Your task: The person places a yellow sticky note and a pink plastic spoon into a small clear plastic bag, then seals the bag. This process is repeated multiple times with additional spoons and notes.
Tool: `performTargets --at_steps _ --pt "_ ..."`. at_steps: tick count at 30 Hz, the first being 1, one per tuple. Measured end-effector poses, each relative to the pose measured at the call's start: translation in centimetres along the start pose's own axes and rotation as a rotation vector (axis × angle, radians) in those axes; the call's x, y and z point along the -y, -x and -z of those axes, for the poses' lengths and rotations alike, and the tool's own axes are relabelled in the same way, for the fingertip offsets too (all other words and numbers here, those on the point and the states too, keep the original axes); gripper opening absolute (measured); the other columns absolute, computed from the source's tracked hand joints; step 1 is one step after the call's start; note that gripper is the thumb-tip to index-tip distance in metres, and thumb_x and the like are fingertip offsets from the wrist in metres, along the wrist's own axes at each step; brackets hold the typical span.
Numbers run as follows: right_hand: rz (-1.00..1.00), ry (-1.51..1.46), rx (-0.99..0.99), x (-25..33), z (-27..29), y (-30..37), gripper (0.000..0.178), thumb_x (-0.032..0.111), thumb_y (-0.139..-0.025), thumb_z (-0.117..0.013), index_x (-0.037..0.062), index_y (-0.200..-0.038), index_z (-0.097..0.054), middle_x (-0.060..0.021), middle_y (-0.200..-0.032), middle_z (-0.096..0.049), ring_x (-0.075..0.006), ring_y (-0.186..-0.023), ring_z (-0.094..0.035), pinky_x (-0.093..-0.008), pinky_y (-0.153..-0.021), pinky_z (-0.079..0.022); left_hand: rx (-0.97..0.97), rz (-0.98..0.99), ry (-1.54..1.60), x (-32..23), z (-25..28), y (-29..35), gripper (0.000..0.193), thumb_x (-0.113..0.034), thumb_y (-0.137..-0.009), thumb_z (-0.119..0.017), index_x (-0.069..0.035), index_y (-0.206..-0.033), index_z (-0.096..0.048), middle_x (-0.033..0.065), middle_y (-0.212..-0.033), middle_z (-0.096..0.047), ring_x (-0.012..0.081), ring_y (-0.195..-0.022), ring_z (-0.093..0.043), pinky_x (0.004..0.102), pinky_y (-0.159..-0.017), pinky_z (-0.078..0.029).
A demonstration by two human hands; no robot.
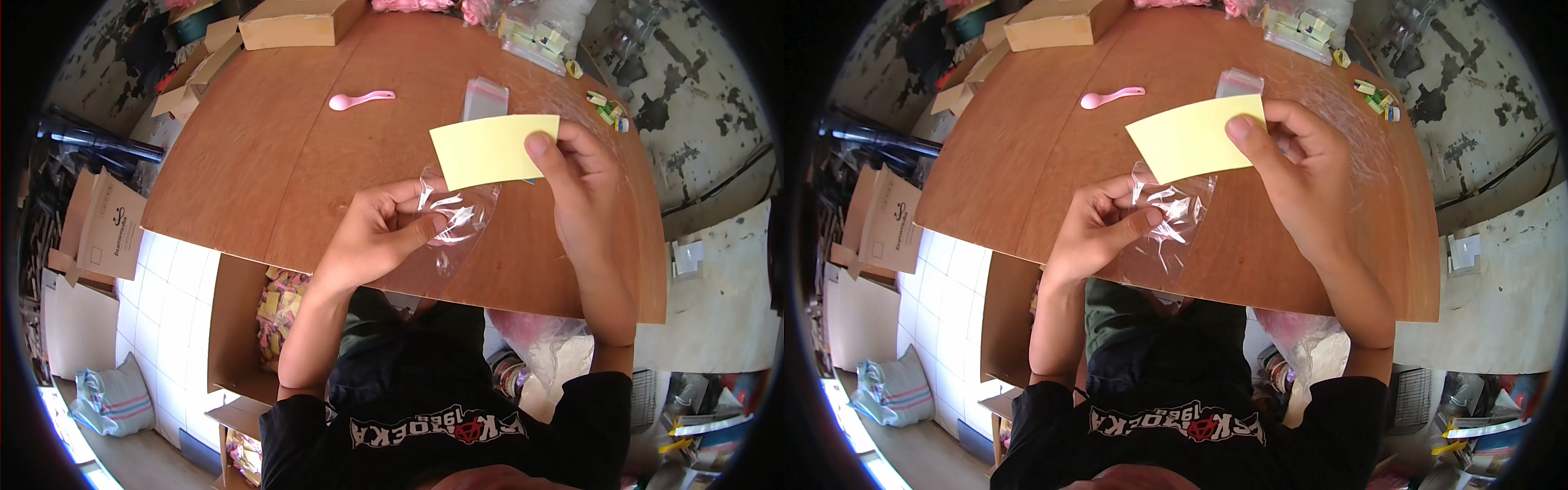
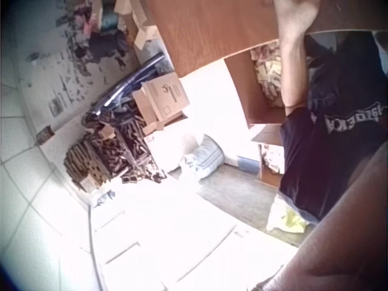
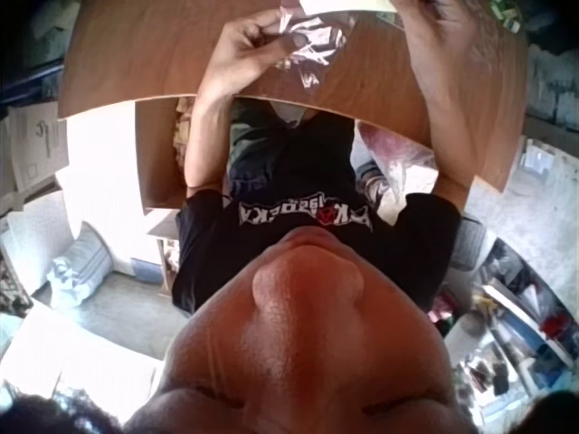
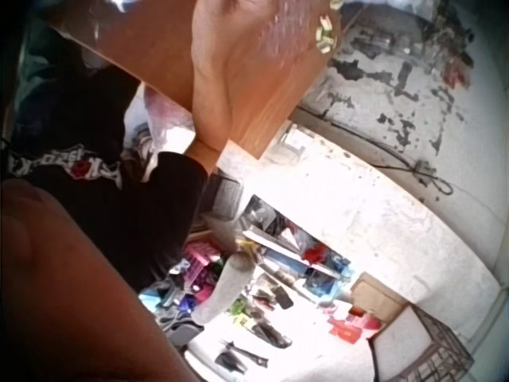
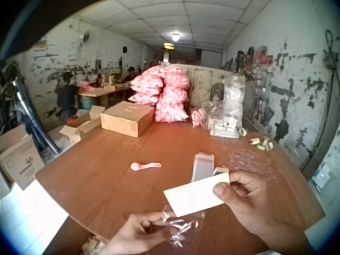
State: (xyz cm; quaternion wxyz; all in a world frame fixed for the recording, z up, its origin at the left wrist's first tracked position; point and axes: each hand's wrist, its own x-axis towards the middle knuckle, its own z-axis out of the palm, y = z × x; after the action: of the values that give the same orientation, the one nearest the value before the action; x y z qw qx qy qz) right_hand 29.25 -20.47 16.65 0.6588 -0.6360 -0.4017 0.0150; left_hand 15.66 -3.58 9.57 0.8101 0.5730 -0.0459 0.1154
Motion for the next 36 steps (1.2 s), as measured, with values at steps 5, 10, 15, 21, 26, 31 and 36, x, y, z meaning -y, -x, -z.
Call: performTargets --at_steps 5,10,15,21,26,31,36 --pt "-0.056 0.049 0.115 -0.7 0.0 -0.2 0.018 0.013 -0.091 -0.071 -0.0038 -0.099 -0.070 -0.0039 -0.087 -0.071 -0.0070 -0.078 -0.063 -0.0223 -0.071 -0.049 0.010 -0.035 -0.042 0.1 0.4 0.2 0.032 0.008 -0.092 -0.059 0.008 -0.124 -0.059 0.0124 -0.106 -0.071 0.0136 -0.093 -0.067 0.0263 -0.083 -0.054" --pt "-0.010 0.263 0.267 -1.4 0.9 0.2 0.017 0.015 -0.088 -0.073 -0.0014 -0.092 -0.073 -0.0042 -0.076 -0.071 -0.0073 -0.072 -0.062 -0.0231 -0.068 -0.048 0.016 -0.040 -0.179 0.2 0.6 0.3 0.030 0.008 -0.093 -0.058 0.009 -0.123 -0.059 0.0129 -0.108 -0.070 0.0156 -0.094 -0.068 0.0293 -0.085 -0.057" --pt "0.023 0.206 0.115 -0.4 0.6 0.2 0.016 0.014 -0.088 -0.073 -0.0016 -0.092 -0.073 -0.0040 -0.077 -0.070 -0.0073 -0.072 -0.061 -0.0231 -0.068 -0.048 0.023 -0.020 -0.238 0.4 0.3 0.3 0.031 0.007 -0.093 -0.057 0.009 -0.124 -0.058 0.0129 -0.108 -0.069 0.0158 -0.095 -0.067 0.0318 -0.087 -0.058" --pt "0.011 0.242 0.153 0.2 1.3 -0.1 0.015 0.013 -0.087 -0.074 -0.0014 -0.092 -0.073 -0.0040 -0.078 -0.070 -0.0073 -0.072 -0.060 -0.0238 -0.067 -0.047 -0.031 -0.054 -0.217 0.2 -0.2 0.4 0.031 0.007 -0.092 -0.058 0.009 -0.123 -0.059 0.0113 -0.101 -0.073 0.0121 -0.088 -0.067 0.0259 -0.083 -0.052" --pt "0.047 0.331 0.291 -1.2 1.5 0.5 0.016 0.013 -0.084 -0.077 -0.0003 -0.091 -0.072 -0.0042 -0.079 -0.071 -0.0073 -0.069 -0.059 -0.0241 -0.067 -0.046 0.032 -0.038 -0.362 0.2 0.1 0.4 0.037 0.006 -0.093 -0.059 0.009 -0.130 -0.054 0.0113 -0.103 -0.072 0.0109 -0.093 -0.066 0.0247 -0.082 -0.052" --pt "0.060 0.308 0.169 -1.7 0.9 0.4 0.020 0.012 -0.082 -0.080 0.0009 -0.090 -0.065 -0.0034 -0.077 -0.071 -0.0060 -0.068 -0.059 -0.0226 -0.064 -0.046 0.007 -0.025 -0.296 0.5 -0.1 0.3 0.039 0.007 -0.093 -0.058 0.010 -0.132 -0.053 0.0114 -0.105 -0.071 0.0107 -0.094 -0.065 0.0247 -0.084 -0.051" --pt "0.060 0.305 0.133 -1.7 1.2 0.2 0.020 0.011 -0.082 -0.079 0.0014 -0.090 -0.063 -0.0035 -0.075 -0.070 -0.0051 -0.067 -0.060 -0.0209 -0.062 -0.046 0.003 -0.051 -0.277 0.6 -0.1 0.3 0.042 0.007 -0.094 -0.057 0.010 -0.135 -0.049 0.0113 -0.105 -0.071 0.0105 -0.095 -0.064 0.0246 -0.084 -0.051"
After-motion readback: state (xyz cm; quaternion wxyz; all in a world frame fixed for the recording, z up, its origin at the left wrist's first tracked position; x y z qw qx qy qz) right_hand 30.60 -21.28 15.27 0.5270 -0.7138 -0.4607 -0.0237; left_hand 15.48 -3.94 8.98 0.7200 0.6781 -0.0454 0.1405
